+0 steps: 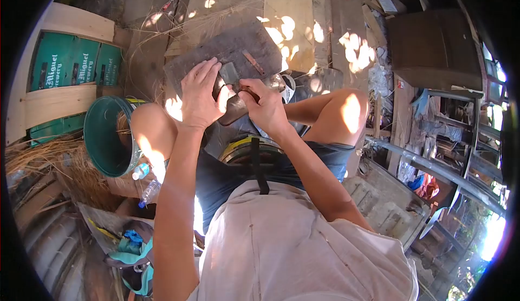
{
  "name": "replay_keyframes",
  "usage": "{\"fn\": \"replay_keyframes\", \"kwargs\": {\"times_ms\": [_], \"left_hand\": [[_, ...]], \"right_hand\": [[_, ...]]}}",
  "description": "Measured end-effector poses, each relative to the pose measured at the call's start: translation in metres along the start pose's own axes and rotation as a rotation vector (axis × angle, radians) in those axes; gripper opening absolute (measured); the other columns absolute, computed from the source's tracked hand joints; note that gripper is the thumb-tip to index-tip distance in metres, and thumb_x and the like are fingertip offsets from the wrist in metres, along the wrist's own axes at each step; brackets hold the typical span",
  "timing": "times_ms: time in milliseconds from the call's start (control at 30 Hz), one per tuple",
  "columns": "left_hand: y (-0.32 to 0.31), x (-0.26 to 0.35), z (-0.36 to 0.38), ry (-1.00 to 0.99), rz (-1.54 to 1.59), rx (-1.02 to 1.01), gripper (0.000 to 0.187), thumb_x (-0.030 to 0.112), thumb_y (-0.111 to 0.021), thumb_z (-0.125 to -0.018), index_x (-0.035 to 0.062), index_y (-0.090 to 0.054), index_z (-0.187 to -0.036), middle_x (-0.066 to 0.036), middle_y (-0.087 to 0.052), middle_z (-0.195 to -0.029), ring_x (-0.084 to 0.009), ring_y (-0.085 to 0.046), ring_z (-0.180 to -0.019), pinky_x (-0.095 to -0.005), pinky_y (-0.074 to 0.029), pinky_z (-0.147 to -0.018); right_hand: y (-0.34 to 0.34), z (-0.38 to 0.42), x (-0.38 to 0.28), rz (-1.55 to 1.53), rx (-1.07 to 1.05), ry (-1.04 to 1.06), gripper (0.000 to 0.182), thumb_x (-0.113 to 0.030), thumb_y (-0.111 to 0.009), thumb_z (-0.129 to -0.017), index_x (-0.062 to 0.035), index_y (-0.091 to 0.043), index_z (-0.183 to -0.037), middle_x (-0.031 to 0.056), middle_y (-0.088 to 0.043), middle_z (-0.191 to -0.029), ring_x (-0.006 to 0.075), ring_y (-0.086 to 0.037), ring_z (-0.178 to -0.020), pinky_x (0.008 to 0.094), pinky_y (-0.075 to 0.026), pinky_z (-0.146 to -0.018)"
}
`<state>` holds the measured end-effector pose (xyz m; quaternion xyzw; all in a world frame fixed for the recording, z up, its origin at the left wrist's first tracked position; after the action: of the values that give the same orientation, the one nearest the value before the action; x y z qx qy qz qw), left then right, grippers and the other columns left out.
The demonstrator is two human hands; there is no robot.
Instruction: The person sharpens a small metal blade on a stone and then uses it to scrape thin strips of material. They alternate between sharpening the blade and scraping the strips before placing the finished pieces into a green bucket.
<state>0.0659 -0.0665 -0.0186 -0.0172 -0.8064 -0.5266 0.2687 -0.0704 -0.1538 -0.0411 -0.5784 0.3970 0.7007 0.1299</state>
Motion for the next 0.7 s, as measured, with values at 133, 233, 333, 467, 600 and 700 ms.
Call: {"fn": "replay_keyframes", "kwargs": {"times_ms": [133, 233, 333, 467, 600, 700], "left_hand": [[0.0008, -0.0006, -0.0004, -0.003, -0.001, -0.003, 0.057, 0.029, -0.073, -0.082, 0.0038, -0.057, -0.131, -0.009, -0.056, -0.14, -0.0305, -0.048, -0.13, -0.0449, -0.036, -0.109], [0.0011, -0.0004, -0.0016, -0.003, -0.015, -0.001, 0.057, 0.028, -0.073, -0.082, 0.0038, -0.057, -0.13, -0.009, -0.056, -0.14, -0.0303, -0.048, -0.131, -0.0449, -0.036, -0.108], [0.0009, 0.0001, -0.0025, 0.009, -0.009, -0.016, 0.057, 0.028, -0.073, -0.081, 0.0036, -0.057, -0.13, -0.009, -0.056, -0.14, -0.0303, -0.049, -0.13, -0.0447, -0.036, -0.108], [0.0006, -0.0006, -0.0034, 0.013, -0.001, -0.014, 0.057, 0.027, -0.073, -0.08, 0.0034, -0.057, -0.13, -0.01, -0.056, -0.14, -0.0302, -0.049, -0.13, -0.0445, -0.036, -0.108], [0.0, -0.0013, -0.0032, 0.003, -0.006, -0.009, 0.058, 0.026, -0.074, -0.079, 0.0032, -0.057, -0.13, -0.01, -0.056, -0.14, -0.0301, -0.05, -0.13, -0.0444, -0.036, -0.108], [-0.0003, -0.0015, -0.0029, 0.001, -0.006, -0.003, 0.058, 0.023, -0.074, -0.078, 0.0033, -0.057, -0.131, -0.009, -0.056, -0.14, -0.0298, -0.05, -0.13, -0.0443, -0.036, -0.108]], "right_hand": [[-0.0038, -0.0007, 0.006, -0.041, 0.009, -0.002, 0.024, -0.004, -0.069, -0.091, 0.0007, -0.063, -0.114, 0.0141, -0.074, -0.101, 0.016, -0.071, -0.089, 0.0291, -0.055, -0.079], [-0.0013, 0.0009, 0.0041, -0.135, 0.055, -0.047, 0.025, -0.005, -0.071, -0.092, 0.0015, -0.059, -0.113, 0.0137, -0.074, -0.099, 0.014, -0.07, -0.09, 0.028, -0.054, -0.079], [0.0029, 0.0023, 0.0026, -0.092, 0.099, -0.097, 0.026, -0.007, -0.072, -0.092, 0.0019, -0.057, -0.112, 0.0135, -0.074, -0.095, 0.0118, -0.068, -0.085, 0.0266, -0.053, -0.074], [0.0019, 0.0027, 0.0097, -0.091, 0.091, -0.131, 0.024, -0.009, -0.071, -0.093, 0.0018, -0.058, -0.11, 0.0102, -0.072, -0.087, 0.008, -0.062, -0.072, 0.0253, -0.05, -0.064], [0.0031, 0.0027, 0.007, -0.117, 0.057, -0.139, 0.019, -0.012, -0.067, -0.096, 0.0026, -0.061, -0.107, 0.0055, -0.066, -0.077, 0.0065, -0.058, -0.066, 0.0242, -0.047, -0.059], [0.0033, 0.0011, 0.0051, -0.099, 0.076, -0.081, 0.018, -0.012, -0.065, -0.098, 0.0023, -0.064, -0.109, 0.0039, -0.063, -0.074, 0.0062, -0.056, -0.065, 0.0236, -0.047, -0.059]]}}
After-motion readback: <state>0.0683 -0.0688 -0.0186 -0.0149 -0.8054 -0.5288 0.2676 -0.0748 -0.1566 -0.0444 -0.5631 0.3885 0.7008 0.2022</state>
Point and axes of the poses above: each hand's wrist, its own z-axis away from the middle knuckle, its own y-axis out of the back of the hand, x = y × z, the point moved 8 cm from there along -z, towards the middle knuckle
